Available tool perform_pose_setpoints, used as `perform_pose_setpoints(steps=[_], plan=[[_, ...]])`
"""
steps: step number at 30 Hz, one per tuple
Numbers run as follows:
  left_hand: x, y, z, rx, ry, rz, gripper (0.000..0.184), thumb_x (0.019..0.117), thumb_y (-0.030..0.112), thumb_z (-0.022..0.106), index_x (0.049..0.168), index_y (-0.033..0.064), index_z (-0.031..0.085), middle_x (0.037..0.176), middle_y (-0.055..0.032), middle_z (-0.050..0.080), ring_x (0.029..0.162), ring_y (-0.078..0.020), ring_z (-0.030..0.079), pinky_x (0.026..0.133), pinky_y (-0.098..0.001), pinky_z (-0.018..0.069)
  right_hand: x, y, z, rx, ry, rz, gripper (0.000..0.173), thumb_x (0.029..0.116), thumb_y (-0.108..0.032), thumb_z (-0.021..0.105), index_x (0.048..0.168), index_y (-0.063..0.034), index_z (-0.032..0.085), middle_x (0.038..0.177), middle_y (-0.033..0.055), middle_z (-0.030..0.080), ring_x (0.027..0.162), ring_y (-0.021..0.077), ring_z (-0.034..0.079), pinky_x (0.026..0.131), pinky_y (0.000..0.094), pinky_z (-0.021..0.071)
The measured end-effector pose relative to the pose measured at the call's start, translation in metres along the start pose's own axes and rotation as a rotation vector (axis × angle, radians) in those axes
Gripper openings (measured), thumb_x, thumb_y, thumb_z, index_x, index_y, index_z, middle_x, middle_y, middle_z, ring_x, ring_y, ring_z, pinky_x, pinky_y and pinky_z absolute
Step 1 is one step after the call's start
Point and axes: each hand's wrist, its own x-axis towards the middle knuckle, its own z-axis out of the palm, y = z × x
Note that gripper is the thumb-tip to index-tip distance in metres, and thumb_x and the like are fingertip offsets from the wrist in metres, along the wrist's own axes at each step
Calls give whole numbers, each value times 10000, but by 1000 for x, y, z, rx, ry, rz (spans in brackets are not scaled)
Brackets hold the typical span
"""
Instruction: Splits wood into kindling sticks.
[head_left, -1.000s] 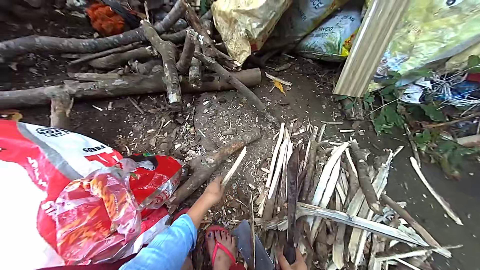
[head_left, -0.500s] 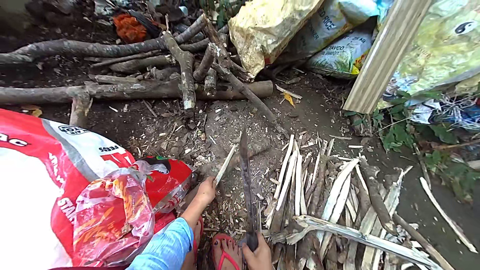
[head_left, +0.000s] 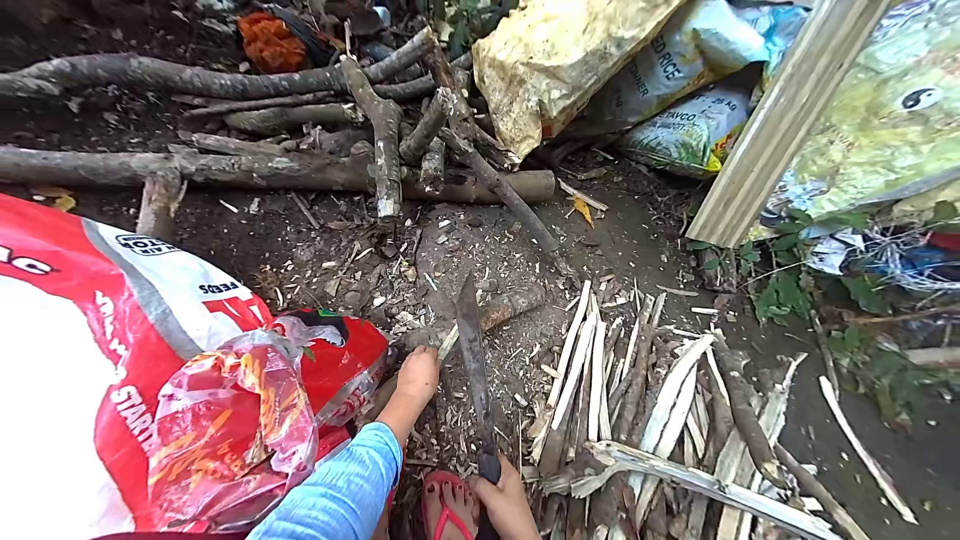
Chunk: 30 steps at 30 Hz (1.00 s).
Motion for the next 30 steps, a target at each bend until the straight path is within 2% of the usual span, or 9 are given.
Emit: perform_pose_setpoints(steps=[5,12,14,15,16,18,23,25,30], plan=[[3,-4,-3,-3,-15,22,336,1086,183,493,1313,-9,648,1403,-220,598,1334,-371,565,1130,-513,441,-26,-41,-10,-185,143,-171,447,833,-50,703,1233,95,566,786,162,654,611,235,654,639,437,582],[1,-2,-5,-35,-16,20,352,1090,210,482,1291,-20,657,1401,-227,599,1332,-378,568,1119,-529,449,-35,-118,0,76,526,-960,328,811,-114,693,1063,60,575,760,-33,677,632,-2,673,611,196,606],[0,-1,-7,-35,-9,15,357,1089,223,489,1290,-16,660,1401,-224,601,1335,-374,566,1116,-527,450,-13,-83,14,-114,569,-703,393,805,-95,724,1103,138,615,801,132,692,681,164,692,677,336,606],[-3,-1,-8,-34,0,14,357,1085,232,501,1295,-9,660,1399,-220,603,1339,-370,564,1118,-525,448,1,-61,16,-271,471,-432,448,851,-97,743,1208,142,615,924,238,707,825,306,711,806,467,591],[-7,-1,-9,-37,17,18,358,1076,244,524,1299,-1,660,1397,-215,606,1346,-367,557,1125,-521,443,18,-45,14,-440,333,-139,499,902,-152,738,1319,78,591,1091,264,706,1023,368,705,949,531,552],[-11,1,-16,-48,68,43,380,1054,279,574,1315,17,662,1411,-202,605,1378,-357,529,1158,-510,412,44,-32,11,-596,192,156,551,925,-205,730,1403,8,558,1260,252,675,1209,385,651,1045,568,501],[-12,-5,-24,-90,40,35,476,1027,346,628,1365,10,622,1448,-216,570,1385,-364,521,1166,-518,404,44,-31,6,-573,142,143,529,908,-170,731,1375,18,566,1246,244,675,1186,369,657,1034,550,506],[-10,-5,-20,-157,36,44,476,1026,349,634,1354,5,624,1415,-220,591,1343,-355,558,1146,-516,426,47,-22,4,-435,132,81,483,876,-103,734,1313,44,591,1133,255,688,1030,365,698,929,544,556],[-33,-24,-35,-667,418,193,442,1117,209,376,1393,-93,543,1372,-303,589,1299,-385,583,1141,-503,433,21,-45,-13,-266,217,-123,438,850,-76,725,1246,62,601,882,194,680,722,291,680,725,494,581]])
